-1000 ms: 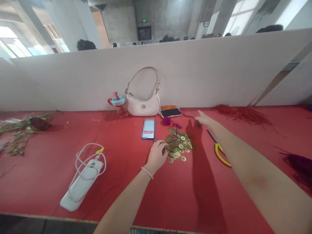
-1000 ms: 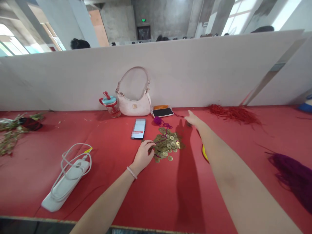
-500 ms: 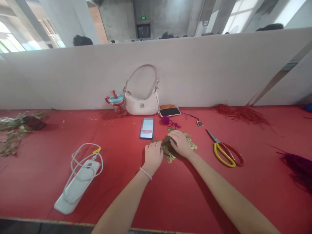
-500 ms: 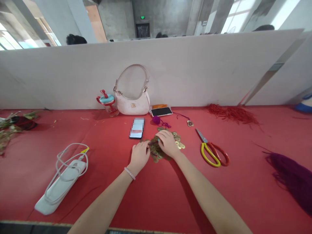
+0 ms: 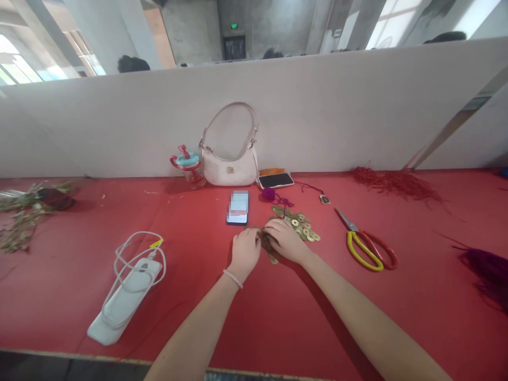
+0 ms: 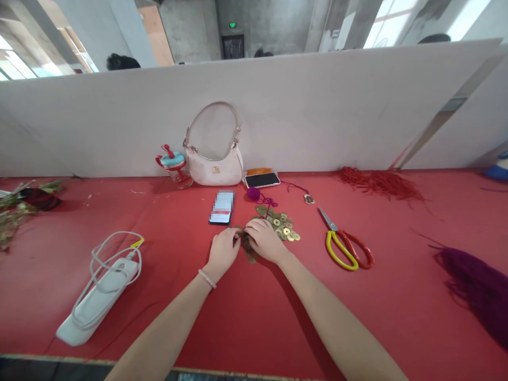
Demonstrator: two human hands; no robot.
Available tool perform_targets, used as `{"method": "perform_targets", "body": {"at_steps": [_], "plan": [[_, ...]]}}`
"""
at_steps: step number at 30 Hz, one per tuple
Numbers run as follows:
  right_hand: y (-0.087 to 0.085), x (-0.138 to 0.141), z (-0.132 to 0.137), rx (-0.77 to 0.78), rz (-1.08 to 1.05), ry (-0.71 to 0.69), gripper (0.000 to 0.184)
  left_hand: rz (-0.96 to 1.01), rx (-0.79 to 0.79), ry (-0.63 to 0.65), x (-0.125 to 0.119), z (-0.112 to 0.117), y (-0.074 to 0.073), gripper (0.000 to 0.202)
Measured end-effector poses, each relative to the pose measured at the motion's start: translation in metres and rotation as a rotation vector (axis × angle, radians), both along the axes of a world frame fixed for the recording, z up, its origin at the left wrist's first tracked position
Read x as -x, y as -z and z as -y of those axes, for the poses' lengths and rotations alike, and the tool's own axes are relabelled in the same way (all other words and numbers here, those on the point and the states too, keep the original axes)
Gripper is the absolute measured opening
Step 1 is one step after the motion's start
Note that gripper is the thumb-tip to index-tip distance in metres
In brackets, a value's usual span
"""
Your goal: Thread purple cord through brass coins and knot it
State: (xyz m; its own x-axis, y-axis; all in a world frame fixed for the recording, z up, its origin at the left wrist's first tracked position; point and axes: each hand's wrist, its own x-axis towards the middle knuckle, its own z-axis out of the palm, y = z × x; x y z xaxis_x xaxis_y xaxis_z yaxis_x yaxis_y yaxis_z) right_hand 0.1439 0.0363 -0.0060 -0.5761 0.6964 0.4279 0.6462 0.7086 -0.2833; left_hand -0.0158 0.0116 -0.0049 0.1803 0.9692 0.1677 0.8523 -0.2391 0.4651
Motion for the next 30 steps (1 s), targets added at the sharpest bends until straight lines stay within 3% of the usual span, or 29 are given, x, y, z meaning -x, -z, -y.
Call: {"method": "perform_targets", "body": {"at_steps": [8,16,21,26,30], "plan": [[0.002,-0.001,-0.002,0.03,-0.017,-0.012,0.021,0.034,-0.028,0.045,0.0,-0.001,0.0,0.021],[0.004,-0.004,-0.005,0.044,-0.093,0.081,0.019,0.552,-0.096,0.066,-0.002,-0.002,0.003,0.022],[0.005,-0.005,-0.007,0.021,-0.098,0.099,0.015,0.725,-0.124,-0.016,0.0,-0.002,0.002,0.021],[0.005,-0.01,-0.001,-0.162,-0.171,0.151,0.022,0.868,-0.023,-0.07,-0.001,-0.006,0.007,0.023],[-0.002,-0.003,0.016,-0.37,-0.158,-0.007,0.022,0.972,0.13,0.011,-0.003,-0.006,0.007,0.032]]}}
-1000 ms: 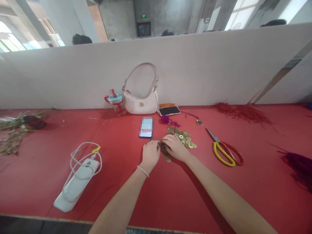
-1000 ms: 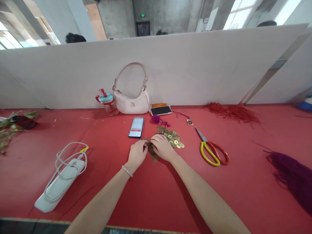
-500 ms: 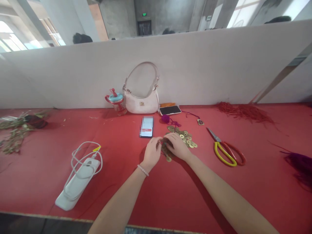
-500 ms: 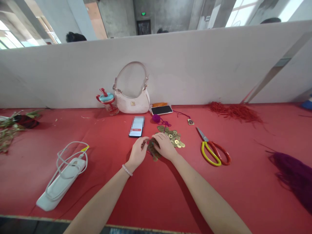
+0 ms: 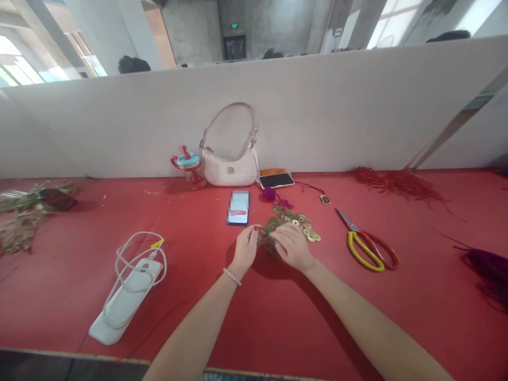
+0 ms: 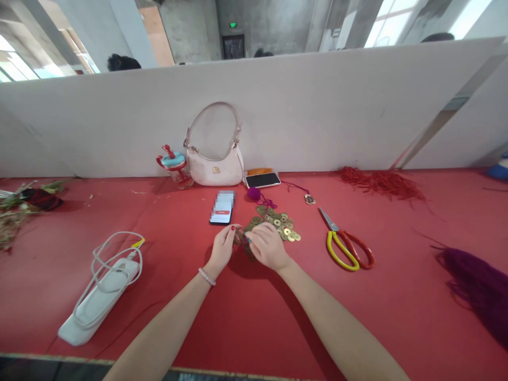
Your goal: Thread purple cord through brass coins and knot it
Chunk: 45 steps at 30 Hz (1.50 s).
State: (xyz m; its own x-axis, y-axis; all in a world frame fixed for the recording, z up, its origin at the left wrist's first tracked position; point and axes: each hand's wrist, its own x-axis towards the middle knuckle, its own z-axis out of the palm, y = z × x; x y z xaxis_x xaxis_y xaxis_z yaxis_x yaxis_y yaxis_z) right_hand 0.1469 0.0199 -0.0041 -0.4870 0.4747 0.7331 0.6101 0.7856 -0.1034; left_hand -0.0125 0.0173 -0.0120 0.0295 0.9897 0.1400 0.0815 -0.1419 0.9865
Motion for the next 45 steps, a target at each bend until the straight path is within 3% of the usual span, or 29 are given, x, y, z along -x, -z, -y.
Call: {"method": "perform_targets", "body": {"at_steps": [4,8,11,18,22,25,27,30,32,35,38,41,43,45], "plan": [[-0.004,0.026,0.022,-0.084,0.048,-0.228,0.019,0.072,0.064,0.176,-0.001,0.006,-0.008,0.038],[-0.006,0.052,0.045,-0.104,0.095,-0.34,0.02,0.178,0.175,0.333,-0.002,0.01,-0.012,0.042],[-0.009,0.063,0.061,-0.108,0.13,-0.393,0.023,0.265,0.234,0.316,-0.002,0.009,-0.01,0.039],[-0.016,0.081,0.092,-0.169,0.11,-0.644,0.017,0.359,0.182,0.264,-0.001,0.002,-0.004,0.028],[-0.004,0.091,0.115,-0.124,0.093,-0.798,0.009,0.345,0.183,0.206,-0.001,-0.001,-0.003,0.023],[0.009,0.098,0.128,-0.009,0.141,-0.883,0.028,0.287,0.163,0.15,-0.002,-0.001,-0.004,0.02],[0.011,0.099,0.13,-0.014,0.144,-0.937,0.031,0.233,0.134,0.141,-0.003,0.0,-0.005,0.019],[-0.001,0.093,0.118,-0.093,0.075,-0.849,0.012,0.159,0.098,0.143,-0.002,0.003,-0.006,0.026],[-0.011,0.083,0.102,-0.106,-0.005,-0.706,0.019,0.147,0.102,0.117,-0.001,0.005,-0.006,0.031],[-0.018,0.064,0.076,0.081,-0.188,-0.38,0.016,0.189,0.106,0.045,0.001,0.005,-0.006,0.034],[-0.011,0.049,0.051,0.34,-0.452,-0.011,0.026,0.259,0.077,0.015,0.004,0.004,-0.008,0.037],[0.0,0.041,0.031,0.554,-0.409,0.171,0.041,0.385,0.037,0.064,0.005,0.005,-0.01,0.041],[0.004,0.038,0.022,0.582,-0.334,0.234,0.043,0.449,0.025,0.122,0.005,0.008,-0.011,0.041],[0.005,0.037,0.018,0.566,-0.235,0.22,0.034,0.458,0.024,0.171,0.004,0.012,-0.012,0.04]]}}
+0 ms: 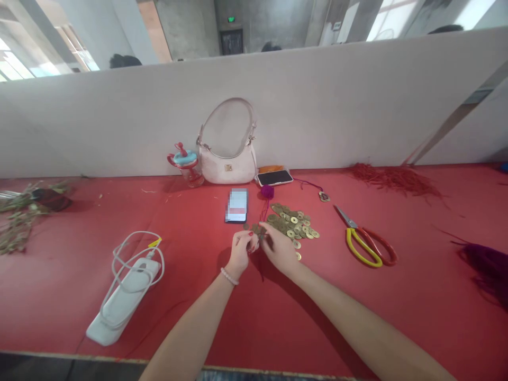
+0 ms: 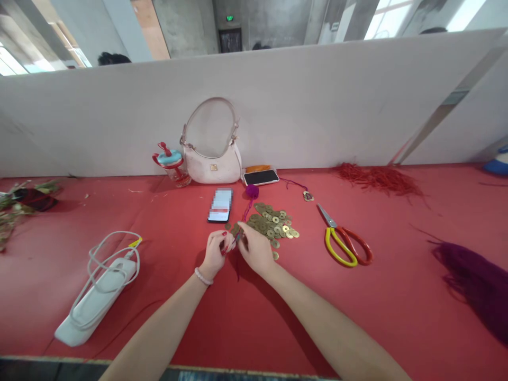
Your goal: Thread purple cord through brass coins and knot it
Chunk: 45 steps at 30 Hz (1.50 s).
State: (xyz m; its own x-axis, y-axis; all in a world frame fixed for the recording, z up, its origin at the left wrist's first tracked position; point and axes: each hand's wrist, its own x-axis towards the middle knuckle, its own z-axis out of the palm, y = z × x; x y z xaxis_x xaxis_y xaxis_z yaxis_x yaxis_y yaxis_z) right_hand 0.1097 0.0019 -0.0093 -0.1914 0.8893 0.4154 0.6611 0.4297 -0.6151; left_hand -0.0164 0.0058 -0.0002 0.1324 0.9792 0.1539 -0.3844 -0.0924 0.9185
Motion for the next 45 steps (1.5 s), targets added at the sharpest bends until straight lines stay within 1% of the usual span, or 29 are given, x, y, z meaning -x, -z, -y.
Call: {"method": "perform_targets", "body": {"at_steps": [2,3,4,6,8,9,12,14,16,19,21,24,26,29,31,32,33,35,36,37,38,41,42,45], "plan": [[-0.001,0.0,0.0,-0.016,0.077,-0.045,0.021,-0.05,-0.009,0.022,0.0,0.002,0.0,0.039],[-0.001,0.0,0.0,-0.028,0.102,-0.05,0.019,-0.083,-0.009,0.016,-0.001,0.002,0.0,0.037],[-0.002,-0.001,0.001,-0.048,0.115,-0.048,0.019,-0.109,-0.004,-0.008,-0.001,0.001,0.0,0.034],[-0.005,-0.001,0.005,-0.118,0.115,-0.043,0.023,-0.115,0.026,-0.101,-0.001,-0.003,0.002,0.027],[-0.007,-0.001,0.01,-0.209,0.12,-0.1,0.025,-0.063,0.081,-0.187,-0.001,-0.008,0.005,0.019],[-0.008,0.001,0.013,-0.259,0.129,-0.15,0.024,-0.055,0.131,-0.173,-0.001,-0.011,0.007,0.018],[-0.01,0.009,0.027,-0.426,0.176,-0.355,0.022,-0.095,0.184,-0.1,-0.003,-0.017,0.013,0.016],[-0.01,0.019,0.038,-0.526,0.204,-0.494,0.023,-0.15,0.182,-0.045,-0.003,-0.017,0.016,0.017],[-0.009,0.028,0.051,-0.594,0.233,-0.627,0.024,-0.19,0.166,-0.013,-0.004,-0.017,0.017,0.018],[-0.008,0.041,0.067,-0.663,0.261,-0.79,0.026,-0.189,0.152,-0.026,-0.004,-0.018,0.017,0.018],[-0.009,0.046,0.076,-0.692,0.261,-0.865,0.028,-0.174,0.154,-0.037,-0.003,-0.019,0.018,0.017],[-0.013,0.05,0.087,-0.738,0.184,-0.939,0.028,-0.166,0.144,-0.031,-0.003,-0.022,0.02,0.018],[-0.013,0.051,0.095,-0.738,0.149,-0.991,0.027,-0.164,0.132,-0.029,-0.003,-0.022,0.022,0.02],[-0.003,0.054,0.107,-0.665,0.153,-1.102,0.019,-0.17,0.131,-0.03,-0.003,-0.022,0.021,0.02],[0.006,0.055,0.113,-0.599,0.184,-1.195,0.022,-0.179,0.146,-0.04,-0.002,-0.021,0.019,0.019],[0.01,0.056,0.113,-0.598,0.186,-1.242,0.02,-0.181,0.153,-0.046,-0.002,-0.021,0.017,0.016],[0.012,0.055,0.111,-0.606,0.181,-1.25,0.016,-0.179,0.158,-0.055,-0.002,-0.02,0.016,0.014],[0.01,0.052,0.102,-0.631,0.116,-1.137,0.013,-0.172,0.167,-0.074,-0.002,-0.019,0.012,0.017],[0.007,0.049,0.095,-0.642,0.047,-1.058,0.021,-0.172,0.172,-0.083,-0.001,-0.018,0.01,0.021],[0.003,0.044,0.086,-0.584,0.021,-0.94,0.028,-0.173,0.181,-0.094,-0.001,-0.017,0.009,0.025],[-0.001,0.039,0.077,-0.507,-0.024,-0.808,0.031,-0.175,0.194,-0.103,0.0,-0.017,0.007,0.027],[-0.01,0.022,0.049,-0.265,-0.268,-0.428,0.025,-0.148,0.225,-0.111,0.002,-0.015,0.005,0.029],[-0.01,0.017,0.04,-0.184,-0.318,-0.345,0.025,-0.127,0.233,-0.104,0.003,-0.015,0.005,0.029],[-0.006,0.005,0.021,-0.023,-0.414,-0.183,0.025,-0.03,0.239,-0.036,0.003,-0.015,0.005,0.027]]}}
